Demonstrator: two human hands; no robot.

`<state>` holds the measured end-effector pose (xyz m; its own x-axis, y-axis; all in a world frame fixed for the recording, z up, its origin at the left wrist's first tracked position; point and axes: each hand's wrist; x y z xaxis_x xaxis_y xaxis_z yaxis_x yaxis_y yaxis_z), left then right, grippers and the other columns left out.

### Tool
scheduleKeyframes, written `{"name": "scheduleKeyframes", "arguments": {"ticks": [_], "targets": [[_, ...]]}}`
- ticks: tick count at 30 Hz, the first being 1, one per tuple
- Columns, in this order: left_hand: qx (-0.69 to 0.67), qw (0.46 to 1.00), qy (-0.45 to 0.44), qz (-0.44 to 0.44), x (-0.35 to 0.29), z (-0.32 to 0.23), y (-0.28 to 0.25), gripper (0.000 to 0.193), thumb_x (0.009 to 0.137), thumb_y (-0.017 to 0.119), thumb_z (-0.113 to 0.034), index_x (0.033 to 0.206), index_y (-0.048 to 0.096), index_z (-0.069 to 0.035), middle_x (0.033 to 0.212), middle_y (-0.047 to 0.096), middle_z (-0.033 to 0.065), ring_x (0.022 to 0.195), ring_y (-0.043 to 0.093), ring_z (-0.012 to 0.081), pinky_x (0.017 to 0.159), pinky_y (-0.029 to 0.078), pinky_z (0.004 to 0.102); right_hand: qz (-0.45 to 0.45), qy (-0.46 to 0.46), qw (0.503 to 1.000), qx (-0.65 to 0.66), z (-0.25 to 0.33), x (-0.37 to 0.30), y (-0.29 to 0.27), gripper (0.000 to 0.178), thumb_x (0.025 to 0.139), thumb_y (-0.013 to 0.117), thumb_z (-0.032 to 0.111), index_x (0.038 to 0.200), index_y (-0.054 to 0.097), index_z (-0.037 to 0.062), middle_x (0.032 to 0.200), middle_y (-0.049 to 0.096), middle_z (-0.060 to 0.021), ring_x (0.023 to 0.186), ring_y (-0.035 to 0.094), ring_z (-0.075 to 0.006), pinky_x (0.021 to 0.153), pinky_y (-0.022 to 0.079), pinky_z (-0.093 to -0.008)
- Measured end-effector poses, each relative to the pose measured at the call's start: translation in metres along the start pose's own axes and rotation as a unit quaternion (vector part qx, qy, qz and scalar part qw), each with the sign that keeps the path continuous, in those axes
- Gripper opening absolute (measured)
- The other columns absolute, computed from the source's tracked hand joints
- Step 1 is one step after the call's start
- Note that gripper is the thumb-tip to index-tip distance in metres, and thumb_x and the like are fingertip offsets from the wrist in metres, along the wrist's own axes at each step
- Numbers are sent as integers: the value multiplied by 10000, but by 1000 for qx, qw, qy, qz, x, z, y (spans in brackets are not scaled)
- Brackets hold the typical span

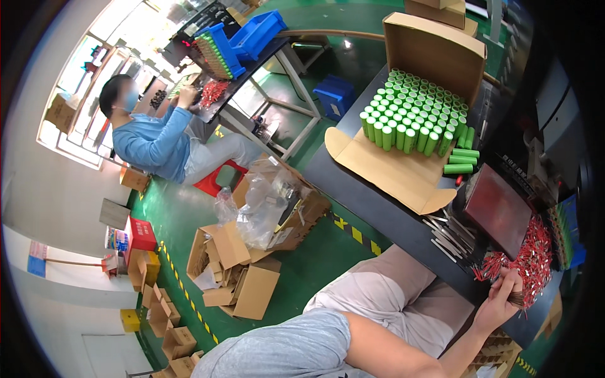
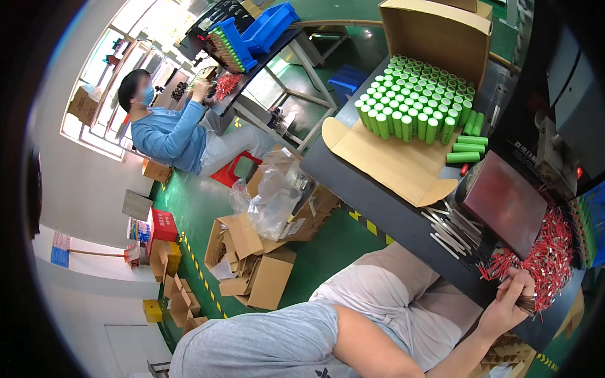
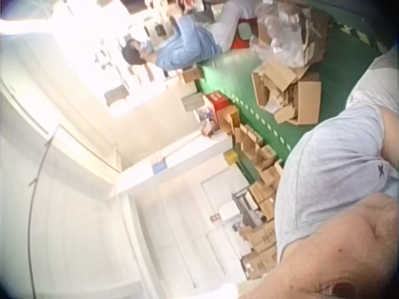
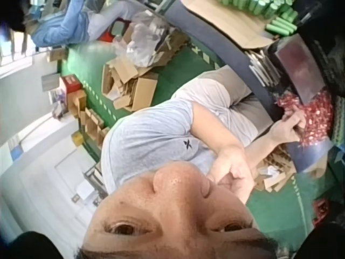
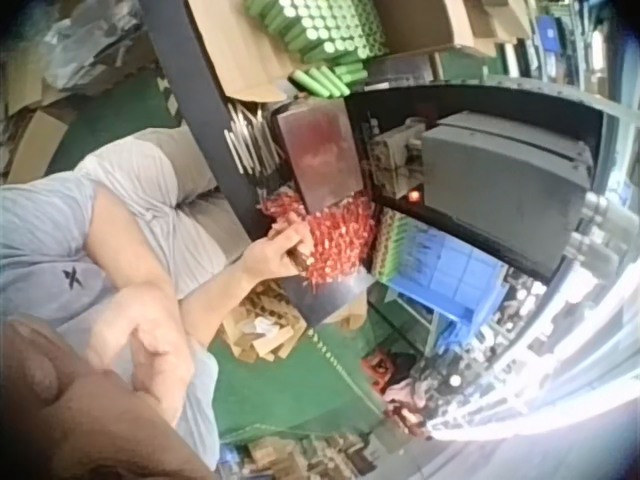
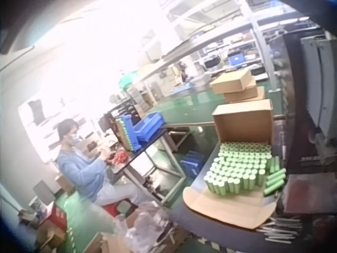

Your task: Assembling battery cells into fixtures and using a spot welder to join them.

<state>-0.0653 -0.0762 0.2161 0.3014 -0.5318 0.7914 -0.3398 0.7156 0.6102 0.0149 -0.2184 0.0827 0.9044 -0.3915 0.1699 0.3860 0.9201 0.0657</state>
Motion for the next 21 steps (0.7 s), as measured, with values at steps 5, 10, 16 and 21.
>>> {"name": "scheduleKeyframes", "arguments": {"ticks": [5,10,16,21], "targets": [[-9,1000,-12,0,1,-3,5,314,926,843,-186,957,651,61,856,614,120,748,589,229,668,480,339,31,-1,999,20,-4,-2,-4,219,1102,607,179,988,723,32,747,560,46,591,364,12,515,206,-182],[-13,1000,-19,-10,-1,0,5,311,928,841,-184,960,652,61,857,616,120,748,590,230,668,481,337,-4,-13,1000,11,0,-2,2,212,1103,602,168,993,719,30,744,560,43,575,349,10,511,208,-186],[-17,999,-31,-14,1,2,3,308,930,839,-182,965,653,61,857,617,119,747,591,231,667,482,334,23,-7,1000,10,0,-2,-3,221,1102,602,167,984,721,23,735,563,36,571,357,10,508,211,-188],[-25,999,-42,-15,-2,-1,15,305,932,837,-180,968,654,61,857,619,119,747,592,231,666,484,332,27,-10,1000,3,-2,-2,-1,222,1098,611,173,991,714,9,703,546,35,555,343,0,503,208,-195]]}}
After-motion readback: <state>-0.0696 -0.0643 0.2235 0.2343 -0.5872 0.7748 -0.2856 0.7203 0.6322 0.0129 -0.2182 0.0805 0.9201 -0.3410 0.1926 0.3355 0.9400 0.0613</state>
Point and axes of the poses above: each hand's wrist, its own x-axis towards the middle knuckle, its own y-axis out of the palm, z = x × y
